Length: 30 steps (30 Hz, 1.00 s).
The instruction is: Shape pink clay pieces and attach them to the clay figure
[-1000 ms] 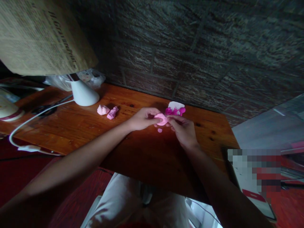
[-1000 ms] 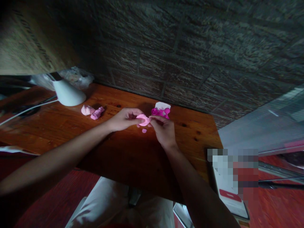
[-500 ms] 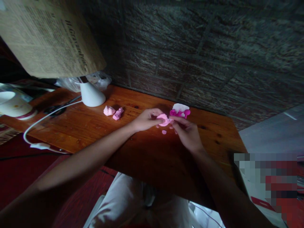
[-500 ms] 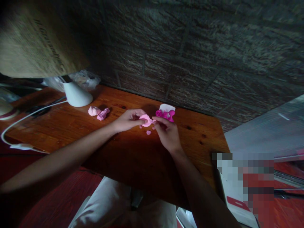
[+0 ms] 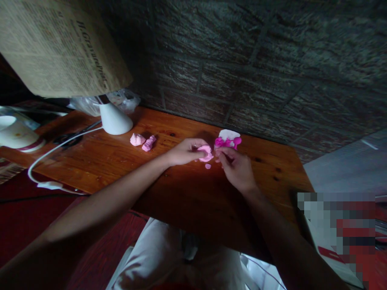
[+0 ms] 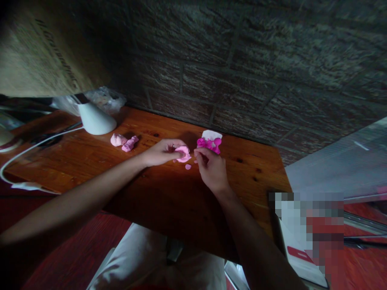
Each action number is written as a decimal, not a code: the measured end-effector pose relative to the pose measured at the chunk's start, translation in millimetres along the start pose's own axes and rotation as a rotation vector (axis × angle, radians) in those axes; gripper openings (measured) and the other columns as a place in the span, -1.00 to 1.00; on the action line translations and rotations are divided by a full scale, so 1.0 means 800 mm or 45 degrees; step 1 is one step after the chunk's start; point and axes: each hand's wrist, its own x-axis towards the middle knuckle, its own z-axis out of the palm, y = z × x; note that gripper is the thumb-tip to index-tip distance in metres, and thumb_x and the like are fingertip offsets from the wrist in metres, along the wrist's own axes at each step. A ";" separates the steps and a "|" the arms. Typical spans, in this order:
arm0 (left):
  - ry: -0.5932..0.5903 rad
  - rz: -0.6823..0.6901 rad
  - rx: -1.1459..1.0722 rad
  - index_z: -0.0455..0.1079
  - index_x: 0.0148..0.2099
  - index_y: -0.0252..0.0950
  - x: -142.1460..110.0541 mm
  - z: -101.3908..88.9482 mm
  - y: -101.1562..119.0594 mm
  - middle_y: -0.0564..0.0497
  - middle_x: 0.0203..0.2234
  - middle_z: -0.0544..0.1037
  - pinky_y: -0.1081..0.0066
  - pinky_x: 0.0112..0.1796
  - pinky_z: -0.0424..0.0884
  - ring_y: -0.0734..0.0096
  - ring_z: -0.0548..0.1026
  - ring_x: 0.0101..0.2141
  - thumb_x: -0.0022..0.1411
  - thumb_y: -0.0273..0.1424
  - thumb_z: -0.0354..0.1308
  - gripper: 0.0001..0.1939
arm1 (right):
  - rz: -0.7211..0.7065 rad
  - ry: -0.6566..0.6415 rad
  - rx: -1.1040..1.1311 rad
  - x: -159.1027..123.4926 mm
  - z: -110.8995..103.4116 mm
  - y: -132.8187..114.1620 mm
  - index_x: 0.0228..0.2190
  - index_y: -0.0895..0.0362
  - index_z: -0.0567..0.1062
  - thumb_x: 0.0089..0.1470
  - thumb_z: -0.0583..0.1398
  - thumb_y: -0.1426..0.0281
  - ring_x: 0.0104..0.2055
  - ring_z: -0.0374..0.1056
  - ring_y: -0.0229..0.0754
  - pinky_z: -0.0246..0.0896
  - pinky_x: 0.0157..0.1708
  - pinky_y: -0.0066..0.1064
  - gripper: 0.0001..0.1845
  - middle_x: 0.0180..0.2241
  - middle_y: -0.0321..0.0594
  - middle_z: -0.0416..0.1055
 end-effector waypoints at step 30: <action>0.522 0.259 1.052 0.55 0.00 -0.39 -0.002 -0.025 -0.005 -0.22 -0.13 0.65 0.23 -0.06 0.49 0.19 0.59 -0.15 0.36 -0.13 0.13 -0.57 | 0.232 -0.256 0.837 0.002 0.009 0.009 -0.20 0.08 0.62 -0.04 0.44 0.08 -0.22 0.61 -0.06 0.58 -0.27 -0.22 -0.57 -0.21 -0.14 0.62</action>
